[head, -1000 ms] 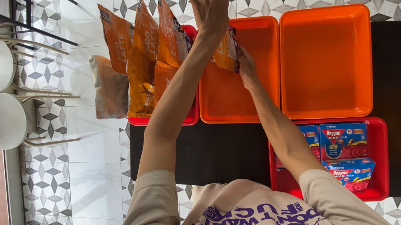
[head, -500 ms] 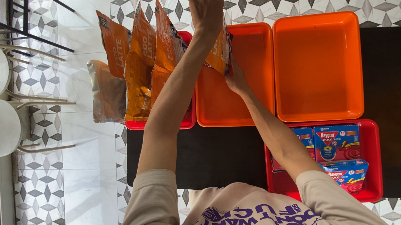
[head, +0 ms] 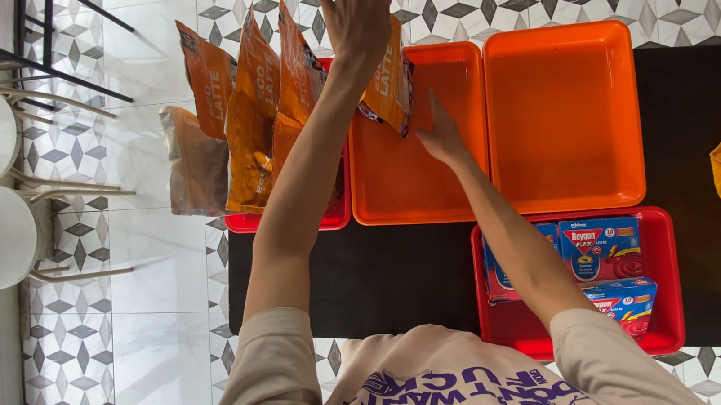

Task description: The person organizes various packaged food items and coffee pouches into orange and red plastic bins on a table by hand.

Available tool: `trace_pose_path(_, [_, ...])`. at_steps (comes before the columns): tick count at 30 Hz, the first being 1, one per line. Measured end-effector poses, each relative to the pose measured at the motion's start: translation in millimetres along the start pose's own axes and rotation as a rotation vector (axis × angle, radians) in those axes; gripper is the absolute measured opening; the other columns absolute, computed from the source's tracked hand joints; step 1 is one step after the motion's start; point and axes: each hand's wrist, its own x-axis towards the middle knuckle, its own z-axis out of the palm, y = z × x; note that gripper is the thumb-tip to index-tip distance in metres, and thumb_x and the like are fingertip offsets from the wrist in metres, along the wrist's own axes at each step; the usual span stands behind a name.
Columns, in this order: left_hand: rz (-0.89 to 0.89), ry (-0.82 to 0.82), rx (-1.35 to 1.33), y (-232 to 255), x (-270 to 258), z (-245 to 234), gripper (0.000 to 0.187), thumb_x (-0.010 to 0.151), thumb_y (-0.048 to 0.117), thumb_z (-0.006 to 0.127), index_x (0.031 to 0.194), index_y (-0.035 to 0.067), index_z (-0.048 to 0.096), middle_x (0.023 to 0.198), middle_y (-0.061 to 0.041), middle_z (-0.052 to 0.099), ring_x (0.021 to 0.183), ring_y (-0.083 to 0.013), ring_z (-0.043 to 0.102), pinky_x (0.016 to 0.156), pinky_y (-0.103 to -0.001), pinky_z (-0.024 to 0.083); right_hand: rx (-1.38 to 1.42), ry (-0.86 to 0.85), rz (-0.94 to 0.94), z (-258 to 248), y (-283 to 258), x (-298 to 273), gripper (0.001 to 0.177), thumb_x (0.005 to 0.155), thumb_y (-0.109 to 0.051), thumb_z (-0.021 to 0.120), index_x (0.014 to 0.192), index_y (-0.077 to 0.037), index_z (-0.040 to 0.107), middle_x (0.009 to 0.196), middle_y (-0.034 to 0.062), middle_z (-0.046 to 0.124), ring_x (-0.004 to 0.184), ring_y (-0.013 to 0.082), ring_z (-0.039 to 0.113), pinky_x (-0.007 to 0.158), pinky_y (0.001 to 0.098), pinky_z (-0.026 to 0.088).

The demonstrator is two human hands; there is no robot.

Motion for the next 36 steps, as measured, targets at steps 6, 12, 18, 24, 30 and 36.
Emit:
trace_pose_path(6, [-0.088,0.085,-0.227,-12,-25,-74,0.058,0.102,0.045,0.067,0.149,0.016,0.048,0.148,-0.014,0.046,0.145,-0.045,0.029,0.116,-0.067,0.025,0.091,0.038,0.102,-61,-60,-48,0.092,0.094,-0.019,0.066,0.165,-0.017,0.008,0.166,0.0236,0.026,0.152,0.0367,0.029,0.121,0.0455,0.031])
trace_pose_path(12, [-0.124,0.158,-0.504,21,-107,-183,0.063,0.108,0.047,0.059,0.158,0.015,0.038,0.156,-0.013,0.042,0.154,-0.0425,0.023,0.125,-0.064,0.021,0.046,0.122,0.013,-117,-139,-137,0.092,0.098,-0.026,0.064,0.166,-0.018,0.004,0.163,0.0285,0.033,0.151,0.0411,0.035,0.121,0.0525,0.033])
trace_pose_path(18, [-0.089,0.043,-0.637,54,-196,-219,0.067,0.111,0.047,0.053,0.161,0.009,0.031,0.159,-0.015,0.041,0.156,-0.0403,0.027,0.129,-0.062,0.022,-0.062,0.123,0.014,-131,-162,-223,0.092,0.098,-0.029,0.064,0.165,-0.016,0.003,0.162,0.028,0.033,0.151,0.0404,0.035,0.12,0.0552,0.031])
trace_pose_path(24, [-0.124,-0.166,-0.606,59,-254,-218,0.069,0.108,0.048,0.051,0.16,0.007,0.032,0.159,-0.022,0.036,0.153,-0.0485,0.017,0.121,-0.066,0.017,-0.099,0.171,0.086,-114,-144,-285,0.093,0.096,-0.032,0.067,0.165,-0.017,0.006,0.162,0.0275,0.032,0.151,0.0426,0.031,0.117,0.0588,0.032])
trace_pose_path(30, [-0.128,-0.227,-0.649,78,-283,-234,0.07,0.107,0.052,0.049,0.158,0.006,0.035,0.158,-0.022,0.038,0.155,-0.0479,0.016,0.121,-0.068,0.015,-0.153,0.251,0.105,-113,-138,-320,0.098,0.094,-0.03,0.069,0.165,-0.011,0.004,0.158,0.0321,0.032,0.147,0.0454,0.032,0.117,0.0593,0.033])
trace_pose_path(36, [-0.094,-0.23,-0.662,104,-290,-246,0.069,0.107,0.051,0.05,0.158,0.006,0.035,0.158,-0.022,0.039,0.154,-0.0486,0.016,0.121,-0.069,0.016,-0.115,0.296,0.051,-129,-141,-341,0.096,0.096,-0.031,0.069,0.165,-0.011,0.005,0.158,0.0322,0.032,0.148,0.0438,0.034,0.116,0.0568,0.036])
